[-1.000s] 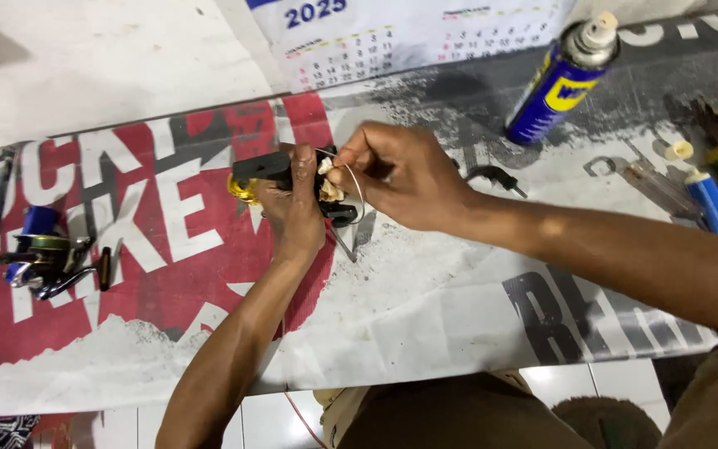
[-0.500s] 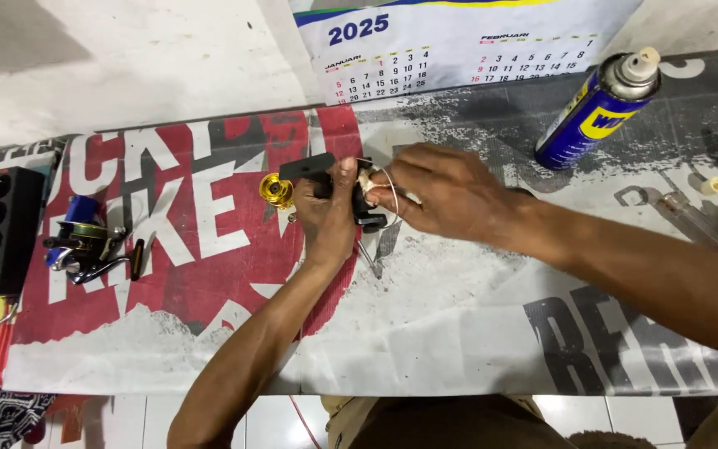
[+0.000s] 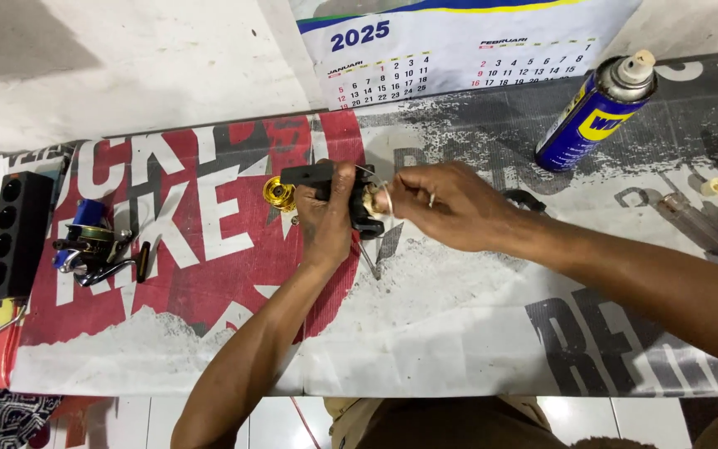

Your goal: Disassembling, cleaning, and reassembling a fishing reel using a screwdriver and pliers.

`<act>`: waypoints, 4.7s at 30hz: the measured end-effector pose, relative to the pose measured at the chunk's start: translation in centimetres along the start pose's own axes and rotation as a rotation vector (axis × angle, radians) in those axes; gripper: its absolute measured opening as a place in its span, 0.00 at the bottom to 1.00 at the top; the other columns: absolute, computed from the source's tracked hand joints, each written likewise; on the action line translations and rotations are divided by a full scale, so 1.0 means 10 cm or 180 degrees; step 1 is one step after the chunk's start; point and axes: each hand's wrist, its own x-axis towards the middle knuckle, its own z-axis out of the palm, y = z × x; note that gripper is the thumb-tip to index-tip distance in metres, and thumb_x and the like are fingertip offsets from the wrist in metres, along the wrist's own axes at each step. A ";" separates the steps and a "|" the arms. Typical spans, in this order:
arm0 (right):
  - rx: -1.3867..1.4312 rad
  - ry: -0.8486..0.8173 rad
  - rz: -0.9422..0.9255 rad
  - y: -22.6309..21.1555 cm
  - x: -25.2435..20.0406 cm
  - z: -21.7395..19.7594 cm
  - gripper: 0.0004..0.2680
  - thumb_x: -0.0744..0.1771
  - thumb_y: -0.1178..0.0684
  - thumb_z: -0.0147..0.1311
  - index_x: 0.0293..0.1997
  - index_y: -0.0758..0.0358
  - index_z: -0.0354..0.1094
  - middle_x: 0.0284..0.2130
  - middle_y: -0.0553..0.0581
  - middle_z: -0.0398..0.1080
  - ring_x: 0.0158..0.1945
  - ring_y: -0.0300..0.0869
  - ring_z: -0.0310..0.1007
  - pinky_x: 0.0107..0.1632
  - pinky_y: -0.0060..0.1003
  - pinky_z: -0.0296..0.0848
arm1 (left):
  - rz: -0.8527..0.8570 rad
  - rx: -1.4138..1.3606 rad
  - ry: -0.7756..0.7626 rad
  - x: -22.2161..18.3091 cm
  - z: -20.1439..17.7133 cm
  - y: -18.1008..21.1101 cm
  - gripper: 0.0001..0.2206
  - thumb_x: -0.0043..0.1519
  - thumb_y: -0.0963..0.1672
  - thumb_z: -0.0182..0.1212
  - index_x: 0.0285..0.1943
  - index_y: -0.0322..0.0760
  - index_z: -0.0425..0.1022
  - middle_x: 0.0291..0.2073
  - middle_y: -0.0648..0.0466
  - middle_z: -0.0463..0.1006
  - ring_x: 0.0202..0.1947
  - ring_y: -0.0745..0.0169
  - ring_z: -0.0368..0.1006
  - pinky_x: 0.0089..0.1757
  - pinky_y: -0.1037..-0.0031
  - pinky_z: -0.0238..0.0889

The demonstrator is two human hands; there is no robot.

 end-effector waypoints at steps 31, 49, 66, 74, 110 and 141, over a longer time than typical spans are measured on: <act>0.0388 0.0787 -0.0871 -0.24 -0.05 0.13 0.02 0.65 0.68 0.58 0.37 0.73 0.71 0.20 0.61 0.73 0.22 0.40 0.72 0.24 0.32 0.71 | -0.0135 -0.0444 0.0213 0.03 0.12 0.08 0.12 0.64 0.48 0.65 0.32 0.43 0.70 0.19 0.60 0.69 0.20 0.75 0.66 0.24 0.83 0.60; -0.0586 0.0667 -0.1622 0.16 0.05 0.28 0.06 0.65 0.70 0.55 0.42 0.72 0.73 0.28 0.65 0.75 0.32 0.52 0.80 0.34 0.41 0.81 | -0.1047 -0.3644 -0.0017 0.05 0.01 -0.18 0.19 0.67 0.54 0.56 0.33 0.35 0.68 0.24 0.43 0.66 0.18 0.52 0.68 0.24 0.77 0.68; -0.0593 0.0556 -0.1263 0.33 0.05 0.83 0.20 0.63 0.52 0.67 0.56 0.77 0.66 0.35 0.70 0.70 0.34 0.62 0.78 0.32 0.50 0.80 | -0.1012 -0.3594 -0.0838 0.33 -0.45 -0.97 0.26 0.67 0.57 0.50 0.45 0.28 0.66 0.32 0.38 0.70 0.29 0.42 0.75 0.18 0.51 0.74; 0.0667 0.0434 -0.0344 0.39 0.03 0.94 0.24 0.62 0.65 0.60 0.65 0.68 0.55 0.34 0.64 0.68 0.29 0.52 0.79 0.30 0.44 0.78 | -0.1070 -0.3301 -0.0371 0.20 -0.32 -0.60 0.20 0.68 0.53 0.52 0.41 0.31 0.68 0.36 0.39 0.73 0.32 0.47 0.75 0.26 0.63 0.77; 0.1438 0.1531 -0.0361 0.46 0.11 0.88 0.14 0.64 0.62 0.67 0.54 0.68 0.72 0.27 0.57 0.71 0.18 0.25 0.57 0.22 0.21 0.57 | 0.0206 0.0126 -0.0643 0.22 -0.29 -0.33 0.27 0.67 0.60 0.45 0.53 0.38 0.74 0.32 0.49 0.78 0.31 0.62 0.77 0.30 0.79 0.71; 0.0174 0.1183 -0.1578 0.34 0.16 0.69 0.09 0.66 0.62 0.61 0.52 0.64 0.77 0.20 0.59 0.74 0.15 0.43 0.70 0.18 0.33 0.64 | -0.1348 -0.0298 -0.0229 0.15 -0.17 -0.72 0.28 0.64 0.63 0.49 0.37 0.39 0.77 0.22 0.49 0.72 0.26 0.61 0.72 0.25 0.78 0.69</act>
